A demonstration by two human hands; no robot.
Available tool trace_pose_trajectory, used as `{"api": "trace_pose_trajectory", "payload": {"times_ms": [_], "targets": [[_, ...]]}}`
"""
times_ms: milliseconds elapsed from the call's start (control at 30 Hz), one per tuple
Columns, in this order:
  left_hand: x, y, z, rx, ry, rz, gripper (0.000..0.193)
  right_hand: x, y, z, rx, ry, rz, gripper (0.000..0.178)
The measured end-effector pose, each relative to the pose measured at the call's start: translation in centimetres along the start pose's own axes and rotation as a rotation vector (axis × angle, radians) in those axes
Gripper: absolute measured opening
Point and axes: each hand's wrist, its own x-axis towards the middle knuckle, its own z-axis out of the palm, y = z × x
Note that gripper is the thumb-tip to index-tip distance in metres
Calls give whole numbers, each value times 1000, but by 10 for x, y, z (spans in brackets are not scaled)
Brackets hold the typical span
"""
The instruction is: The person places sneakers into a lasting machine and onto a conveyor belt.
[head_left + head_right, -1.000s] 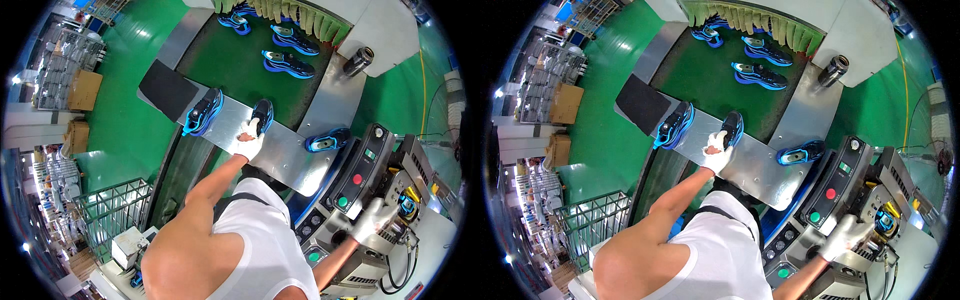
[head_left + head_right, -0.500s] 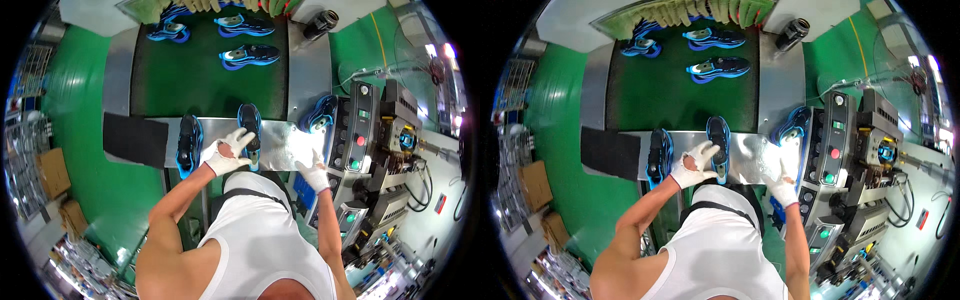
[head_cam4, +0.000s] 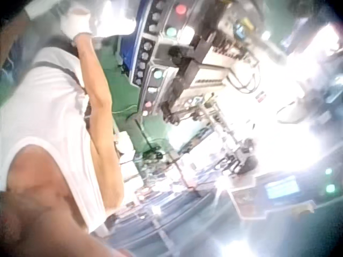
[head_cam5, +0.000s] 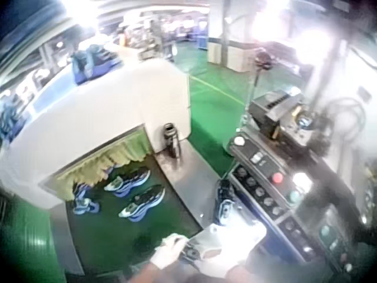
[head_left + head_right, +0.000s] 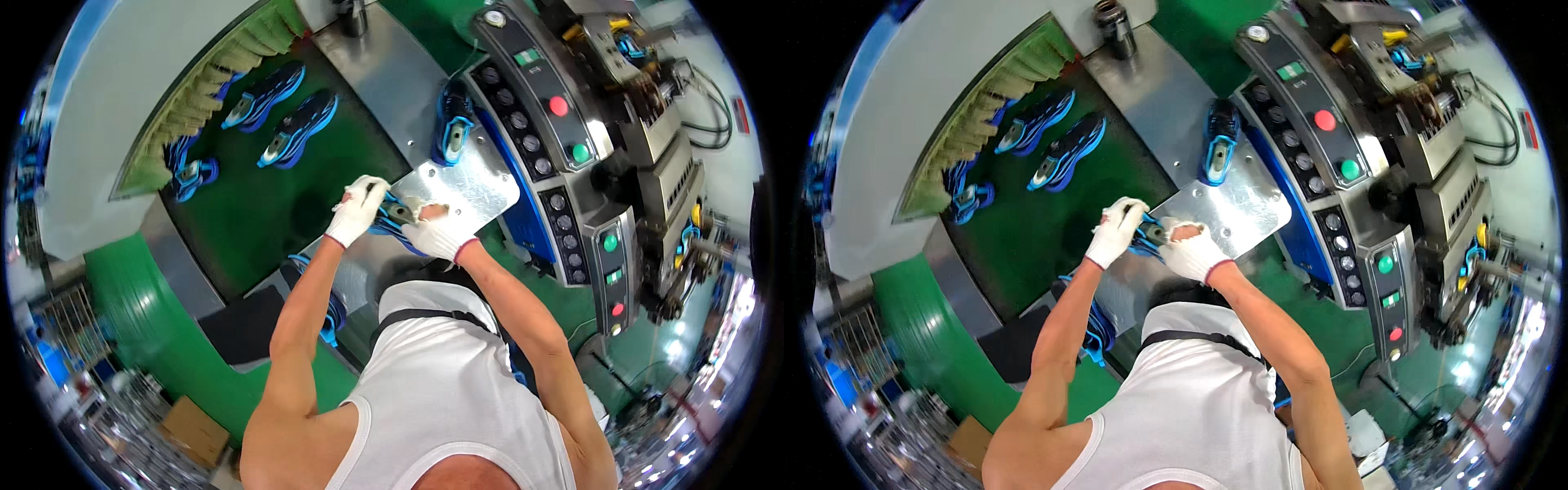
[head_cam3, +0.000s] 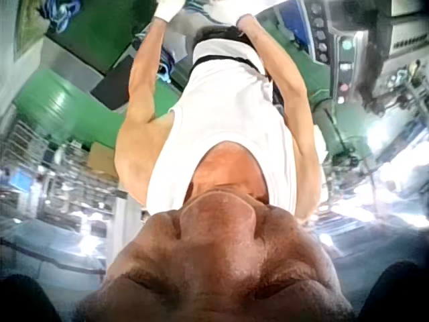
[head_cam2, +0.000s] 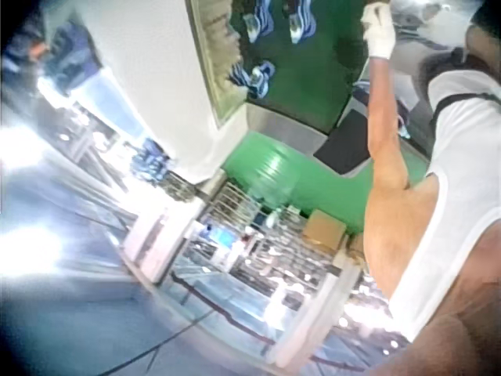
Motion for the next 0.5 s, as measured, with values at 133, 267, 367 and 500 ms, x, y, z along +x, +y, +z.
{"api": "trace_pose_trajectory", "payload": {"times_ms": [133,267,367,500], "targets": [[8,53,0,-58,-5,-66,28,-5,-1,-34,-159,88,-79,21],[22,65,14,-214,-56,-79,25,-20,14,-28,-203,348,-110,27],[32,75,20,-222,-112,-65,24,-29,19,-36,-144,339,-47,36],[34,87,22,-176,-135,-22,21,-32,9,-46,-316,186,20,43]]}}
